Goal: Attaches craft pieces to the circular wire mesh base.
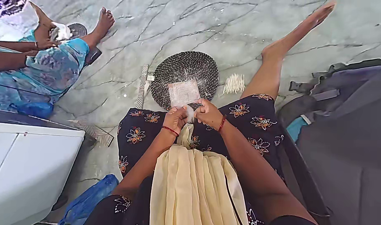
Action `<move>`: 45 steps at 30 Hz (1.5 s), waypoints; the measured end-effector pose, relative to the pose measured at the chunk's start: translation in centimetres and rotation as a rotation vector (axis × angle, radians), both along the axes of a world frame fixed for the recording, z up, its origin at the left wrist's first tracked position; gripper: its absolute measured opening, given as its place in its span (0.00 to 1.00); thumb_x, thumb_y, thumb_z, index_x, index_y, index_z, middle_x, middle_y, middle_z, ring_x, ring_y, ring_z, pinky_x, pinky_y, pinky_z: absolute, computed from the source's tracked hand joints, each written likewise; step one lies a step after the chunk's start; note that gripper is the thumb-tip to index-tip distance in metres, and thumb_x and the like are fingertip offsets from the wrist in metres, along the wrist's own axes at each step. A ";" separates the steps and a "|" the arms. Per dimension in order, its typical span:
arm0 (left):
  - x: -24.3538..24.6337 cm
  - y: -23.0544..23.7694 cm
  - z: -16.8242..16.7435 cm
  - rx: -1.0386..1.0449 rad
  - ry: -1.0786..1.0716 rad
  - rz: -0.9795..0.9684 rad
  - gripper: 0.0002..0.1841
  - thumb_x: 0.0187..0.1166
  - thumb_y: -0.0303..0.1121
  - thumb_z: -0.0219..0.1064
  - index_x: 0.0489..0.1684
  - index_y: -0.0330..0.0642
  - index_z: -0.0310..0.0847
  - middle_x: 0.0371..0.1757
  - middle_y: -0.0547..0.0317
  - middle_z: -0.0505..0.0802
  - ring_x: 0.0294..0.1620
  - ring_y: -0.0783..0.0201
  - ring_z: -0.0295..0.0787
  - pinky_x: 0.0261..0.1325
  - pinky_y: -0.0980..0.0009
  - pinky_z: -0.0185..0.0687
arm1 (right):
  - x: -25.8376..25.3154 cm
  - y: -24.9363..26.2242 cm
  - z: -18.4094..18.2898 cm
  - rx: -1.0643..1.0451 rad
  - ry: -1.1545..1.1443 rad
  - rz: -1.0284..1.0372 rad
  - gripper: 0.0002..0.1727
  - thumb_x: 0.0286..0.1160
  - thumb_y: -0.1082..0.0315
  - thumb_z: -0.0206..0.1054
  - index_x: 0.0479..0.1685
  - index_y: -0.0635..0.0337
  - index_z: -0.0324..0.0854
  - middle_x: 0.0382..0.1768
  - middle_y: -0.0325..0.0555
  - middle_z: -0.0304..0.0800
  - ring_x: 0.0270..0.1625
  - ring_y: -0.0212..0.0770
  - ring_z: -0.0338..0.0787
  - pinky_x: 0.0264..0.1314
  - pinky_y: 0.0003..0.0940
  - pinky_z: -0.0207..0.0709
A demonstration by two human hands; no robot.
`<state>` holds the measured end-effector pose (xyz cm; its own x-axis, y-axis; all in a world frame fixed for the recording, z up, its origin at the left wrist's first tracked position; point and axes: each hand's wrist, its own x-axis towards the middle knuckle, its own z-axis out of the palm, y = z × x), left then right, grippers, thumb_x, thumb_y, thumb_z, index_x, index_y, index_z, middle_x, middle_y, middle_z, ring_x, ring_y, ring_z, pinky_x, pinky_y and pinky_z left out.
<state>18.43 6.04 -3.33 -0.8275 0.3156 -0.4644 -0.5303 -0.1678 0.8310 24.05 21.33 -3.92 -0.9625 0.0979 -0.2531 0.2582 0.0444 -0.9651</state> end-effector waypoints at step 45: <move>-1.0 -0.2 -0.1 0.067 -0.111 0.228 0.08 0.82 0.16 0.57 0.47 0.41 0.72 0.32 0.60 0.86 0.24 0.71 0.82 0.30 0.77 0.83 | 0.5 1.0 -1.2 -0.189 0.176 0.201 0.06 0.72 0.78 0.64 0.35 0.59 0.85 0.19 0.28 0.84 0.20 0.20 0.78 0.25 0.17 0.73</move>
